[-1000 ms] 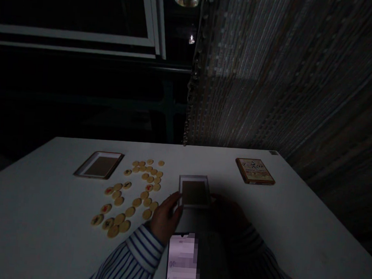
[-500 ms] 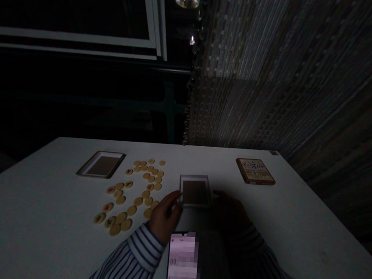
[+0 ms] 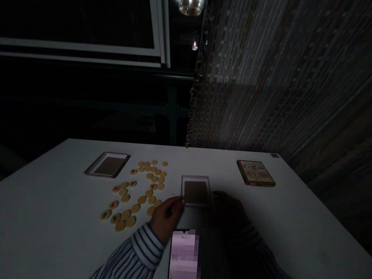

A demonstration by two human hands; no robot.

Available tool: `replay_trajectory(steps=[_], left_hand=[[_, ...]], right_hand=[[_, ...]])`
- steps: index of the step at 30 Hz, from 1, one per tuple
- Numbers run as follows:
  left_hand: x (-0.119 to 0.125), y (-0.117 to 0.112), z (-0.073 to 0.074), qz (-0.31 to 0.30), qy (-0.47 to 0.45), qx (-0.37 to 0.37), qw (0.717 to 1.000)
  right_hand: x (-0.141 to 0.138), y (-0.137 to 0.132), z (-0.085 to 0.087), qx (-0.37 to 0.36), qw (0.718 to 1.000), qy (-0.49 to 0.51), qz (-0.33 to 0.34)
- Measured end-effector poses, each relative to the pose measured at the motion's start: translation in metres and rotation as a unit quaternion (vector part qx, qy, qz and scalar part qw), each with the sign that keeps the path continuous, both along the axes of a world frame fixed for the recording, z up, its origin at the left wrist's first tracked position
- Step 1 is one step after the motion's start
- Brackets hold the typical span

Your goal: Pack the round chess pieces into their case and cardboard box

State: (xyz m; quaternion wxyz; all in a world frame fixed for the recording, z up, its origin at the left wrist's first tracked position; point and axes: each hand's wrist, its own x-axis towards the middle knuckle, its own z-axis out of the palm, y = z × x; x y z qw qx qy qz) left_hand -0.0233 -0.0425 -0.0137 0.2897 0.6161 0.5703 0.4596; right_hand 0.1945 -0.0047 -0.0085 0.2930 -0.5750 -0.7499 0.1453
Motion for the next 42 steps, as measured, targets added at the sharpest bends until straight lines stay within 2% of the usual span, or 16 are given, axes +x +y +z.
replay_trajectory(steps=[9, 18, 26, 29, 34, 39, 42], left_hand=[[-0.016, -0.006, 0.009, 0.038, -0.026, 0.012, 0.999], [-0.051, -0.021, 0.014, 0.115, -0.035, 0.033, 0.992], [-0.074, -0.029, 0.019, 0.114, -0.008, 0.028, 0.993], [-0.080, -0.033, 0.021, 0.135, 0.004, 0.034, 0.990], [-0.096, -0.041, 0.016, 0.175, 0.037, 0.046, 0.983], [-0.114, -0.050, 0.010, 0.247, 0.030, 0.048, 0.967], [-0.125, -0.054, 0.010, 0.265, 0.022, 0.056, 0.962]], right_hand=[[-0.002, -0.001, 0.003, 0.016, 1.000, 0.001, 0.013], [-0.005, -0.002, 0.007, -0.002, 0.999, 0.026, 0.022], [-0.010, 0.000, 0.000, 0.029, 0.997, 0.053, 0.041], [-0.011, 0.001, 0.001, 0.041, 0.996, 0.060, 0.049], [-0.020, -0.001, 0.018, 0.048, 0.994, 0.035, 0.096], [-0.039, -0.004, 0.039, 0.050, 0.991, -0.035, 0.119], [-0.052, -0.005, 0.045, 0.056, 0.981, -0.090, 0.162]])
